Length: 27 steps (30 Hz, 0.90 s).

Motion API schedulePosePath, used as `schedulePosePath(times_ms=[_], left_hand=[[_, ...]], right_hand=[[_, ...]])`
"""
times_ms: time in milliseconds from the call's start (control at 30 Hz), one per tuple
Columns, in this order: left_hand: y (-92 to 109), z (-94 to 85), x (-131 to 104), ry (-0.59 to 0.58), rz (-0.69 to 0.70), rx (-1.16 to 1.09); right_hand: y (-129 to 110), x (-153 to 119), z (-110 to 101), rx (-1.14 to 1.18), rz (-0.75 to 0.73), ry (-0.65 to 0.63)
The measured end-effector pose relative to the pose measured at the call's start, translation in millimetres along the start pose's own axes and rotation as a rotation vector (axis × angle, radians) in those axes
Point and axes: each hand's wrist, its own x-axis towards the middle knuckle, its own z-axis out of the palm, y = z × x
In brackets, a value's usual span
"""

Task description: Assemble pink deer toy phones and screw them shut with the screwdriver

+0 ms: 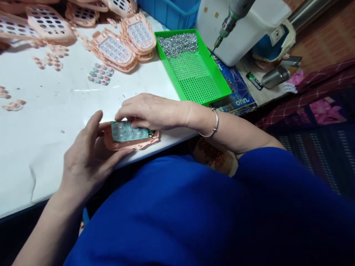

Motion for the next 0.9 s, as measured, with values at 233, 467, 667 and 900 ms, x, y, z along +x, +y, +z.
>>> schedulePosePath(times_ms=[233,467,667,900], left_hand=[[7.6,6.2,-3.8,0.075,-0.015,0.057],[6.5,7.3,-5.7,0.069,-0.034,0.04],[11.6,10.5,-5.7,0.101,-0.066,0.006],[16.6,10.5,-7.4,0.094,-0.099,0.0]], right_hand=[[-14.9,-0.5,0.8,-0.031,0.124,-0.067],[-6.6,-9.1,21.6,-0.109,0.022,0.129],[-4.9,-15.5,22.0,-0.146,-0.068,0.135],[-6.0,-24.6,28.2,-0.2,-0.073,0.125]])
